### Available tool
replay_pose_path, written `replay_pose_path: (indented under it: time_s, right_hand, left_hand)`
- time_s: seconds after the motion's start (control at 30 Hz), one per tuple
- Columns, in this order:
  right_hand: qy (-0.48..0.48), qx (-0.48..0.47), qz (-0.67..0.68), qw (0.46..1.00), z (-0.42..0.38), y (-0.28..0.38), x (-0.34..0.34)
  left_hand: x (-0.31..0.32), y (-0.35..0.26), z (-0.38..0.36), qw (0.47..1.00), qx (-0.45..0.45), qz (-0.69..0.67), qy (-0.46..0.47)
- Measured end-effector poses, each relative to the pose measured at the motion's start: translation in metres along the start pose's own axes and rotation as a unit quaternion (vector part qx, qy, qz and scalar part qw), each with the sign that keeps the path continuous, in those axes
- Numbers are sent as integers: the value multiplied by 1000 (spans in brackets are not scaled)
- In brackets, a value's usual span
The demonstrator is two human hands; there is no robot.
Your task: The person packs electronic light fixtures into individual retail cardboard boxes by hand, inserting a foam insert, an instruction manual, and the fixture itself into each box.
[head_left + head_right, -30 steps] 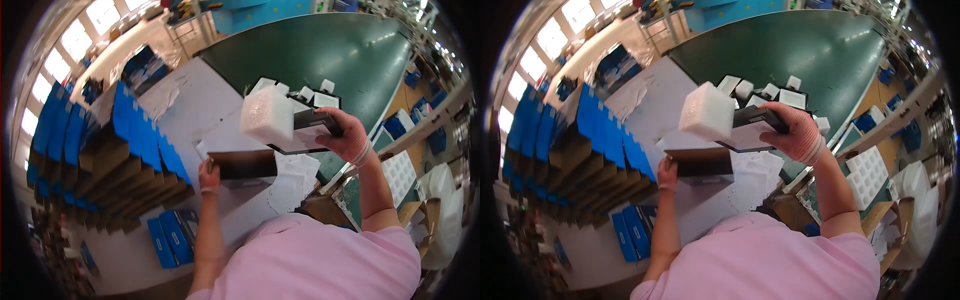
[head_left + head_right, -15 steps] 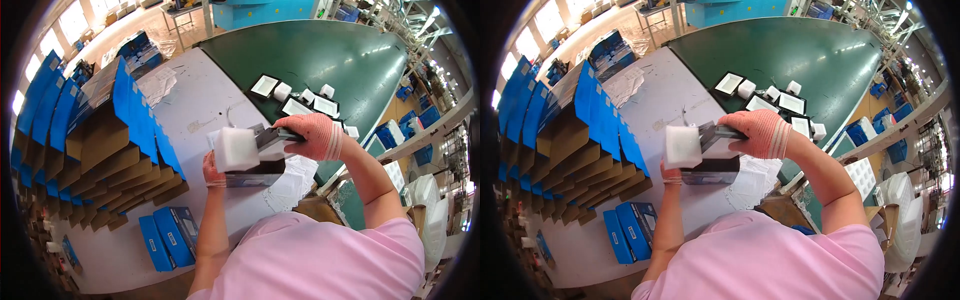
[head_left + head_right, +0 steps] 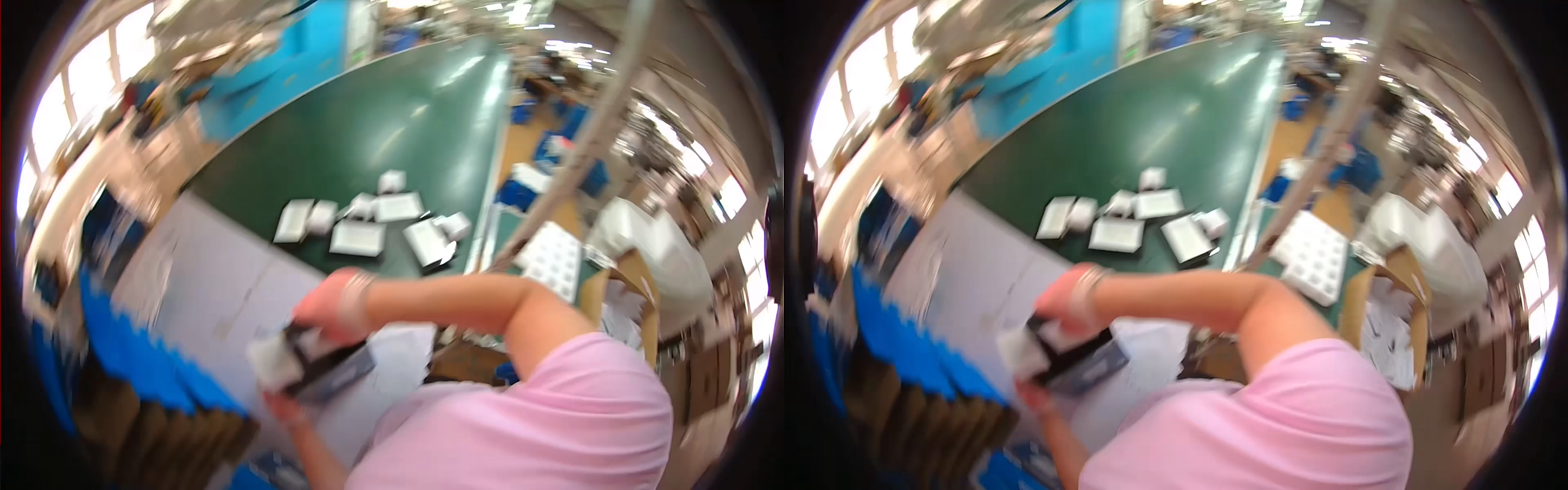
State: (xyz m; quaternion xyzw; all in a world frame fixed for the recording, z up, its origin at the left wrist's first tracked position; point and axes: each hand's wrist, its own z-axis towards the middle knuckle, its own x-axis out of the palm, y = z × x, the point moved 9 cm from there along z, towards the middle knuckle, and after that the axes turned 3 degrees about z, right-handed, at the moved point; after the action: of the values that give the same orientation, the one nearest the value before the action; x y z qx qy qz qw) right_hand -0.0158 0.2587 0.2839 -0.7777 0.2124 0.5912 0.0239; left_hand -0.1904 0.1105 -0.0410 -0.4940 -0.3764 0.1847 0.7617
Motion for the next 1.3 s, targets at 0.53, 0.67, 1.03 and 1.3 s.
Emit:
replay_pose_path:
  time_s: [0.53,0.67,1.03,1.3]
  right_hand:
    - [54,-9,-76,996,-3,9,80]
    - [63,-18,-85,994,16,-2,117]
    - [94,-6,157,983,-1,-9,112]
    - [-61,-156,676,718,-43,-8,53]
  left_hand:
    - [82,-103,-57,971,-40,234,15]
    - [75,-70,-60,977,-134,165,36]
    - [92,-179,-53,907,74,415,-18]
    - [189,-277,-74,863,317,378,115]
